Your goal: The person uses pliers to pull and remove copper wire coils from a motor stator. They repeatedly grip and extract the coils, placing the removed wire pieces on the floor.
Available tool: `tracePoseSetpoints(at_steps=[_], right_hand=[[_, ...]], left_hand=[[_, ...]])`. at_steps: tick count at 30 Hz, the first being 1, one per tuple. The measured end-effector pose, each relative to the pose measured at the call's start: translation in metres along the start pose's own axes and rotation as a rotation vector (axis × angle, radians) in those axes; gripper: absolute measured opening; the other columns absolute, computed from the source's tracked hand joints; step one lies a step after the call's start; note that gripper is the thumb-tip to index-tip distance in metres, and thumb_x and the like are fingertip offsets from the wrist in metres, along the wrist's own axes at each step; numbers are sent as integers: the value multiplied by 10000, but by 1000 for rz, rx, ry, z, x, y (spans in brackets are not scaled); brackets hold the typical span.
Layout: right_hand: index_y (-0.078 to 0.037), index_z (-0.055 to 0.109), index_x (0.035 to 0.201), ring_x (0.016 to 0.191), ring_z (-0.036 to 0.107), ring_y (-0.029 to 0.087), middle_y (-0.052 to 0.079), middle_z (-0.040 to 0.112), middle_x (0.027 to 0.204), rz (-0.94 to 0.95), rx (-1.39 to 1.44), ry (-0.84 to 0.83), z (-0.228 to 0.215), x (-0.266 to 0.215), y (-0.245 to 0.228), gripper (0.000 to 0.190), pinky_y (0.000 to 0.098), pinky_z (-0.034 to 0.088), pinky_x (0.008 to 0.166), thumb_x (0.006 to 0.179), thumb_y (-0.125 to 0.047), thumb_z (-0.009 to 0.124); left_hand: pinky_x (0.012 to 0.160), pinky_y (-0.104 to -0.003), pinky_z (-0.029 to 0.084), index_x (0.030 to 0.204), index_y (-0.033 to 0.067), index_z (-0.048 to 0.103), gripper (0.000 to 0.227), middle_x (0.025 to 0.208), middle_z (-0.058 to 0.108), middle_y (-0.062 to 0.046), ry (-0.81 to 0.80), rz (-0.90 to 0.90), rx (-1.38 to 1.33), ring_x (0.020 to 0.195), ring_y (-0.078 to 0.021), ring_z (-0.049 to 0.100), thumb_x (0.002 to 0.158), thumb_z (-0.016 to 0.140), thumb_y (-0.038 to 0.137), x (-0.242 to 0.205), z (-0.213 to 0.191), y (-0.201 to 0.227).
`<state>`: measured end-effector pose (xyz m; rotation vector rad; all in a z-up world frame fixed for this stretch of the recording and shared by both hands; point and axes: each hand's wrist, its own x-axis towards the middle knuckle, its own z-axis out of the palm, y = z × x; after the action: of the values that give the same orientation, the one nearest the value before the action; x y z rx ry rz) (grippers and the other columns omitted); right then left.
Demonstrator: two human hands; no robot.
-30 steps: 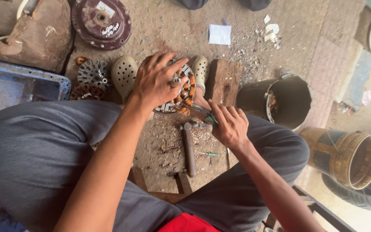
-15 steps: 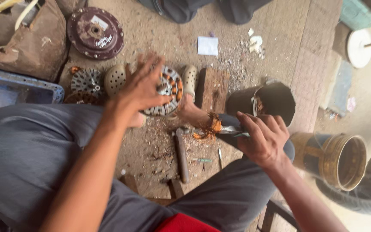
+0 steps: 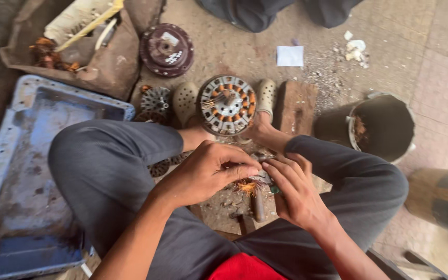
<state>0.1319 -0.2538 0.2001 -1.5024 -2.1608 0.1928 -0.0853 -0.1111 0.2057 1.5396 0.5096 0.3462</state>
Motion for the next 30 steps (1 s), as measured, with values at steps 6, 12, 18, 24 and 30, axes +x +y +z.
tracePoseSetpoints(at_steps=[6,12,18,24,30], right_hand=[[5,470,1473,1125,611,350,188,637,1277,202,37,-164,9,-18,0,812,476,525,914,674,103,582],[-34,426,1526,818,674,314,230,672,1208,830,757,-185,40,-69,-3,776,405,592,702,778,159,499],[41,446,1437,641,693,253,364,631,1303,1332,1726,47,39,-107,-14,763,303,582,470,700,236,491],[-3,289,1434,1085,763,372,339,486,1493,1399,2147,269,42,-106,-25,869,245,582,462,614,180,510],[21,346,1479,986,675,343,303,533,1352,1342,1986,83,46,-73,-15,855,329,617,583,642,111,501]], left_hand=[[700,-281,571,998,67,819,226,862,815,-68,140,-314,185,755,-124,741,876,740,240,4,2,2],[699,-304,584,945,73,811,208,792,797,-35,376,-235,290,717,-120,737,974,662,215,-24,-69,-2],[893,-544,526,1070,-33,758,275,977,728,-245,838,29,1234,933,-426,671,1091,689,232,-53,-244,-43],[891,-574,504,1313,59,707,430,1099,709,-284,619,-533,1027,1018,-449,668,1079,670,417,-22,-275,-80],[998,-502,481,1423,146,570,567,1287,653,-191,156,-324,783,1171,-353,635,913,705,351,66,-118,-61]])
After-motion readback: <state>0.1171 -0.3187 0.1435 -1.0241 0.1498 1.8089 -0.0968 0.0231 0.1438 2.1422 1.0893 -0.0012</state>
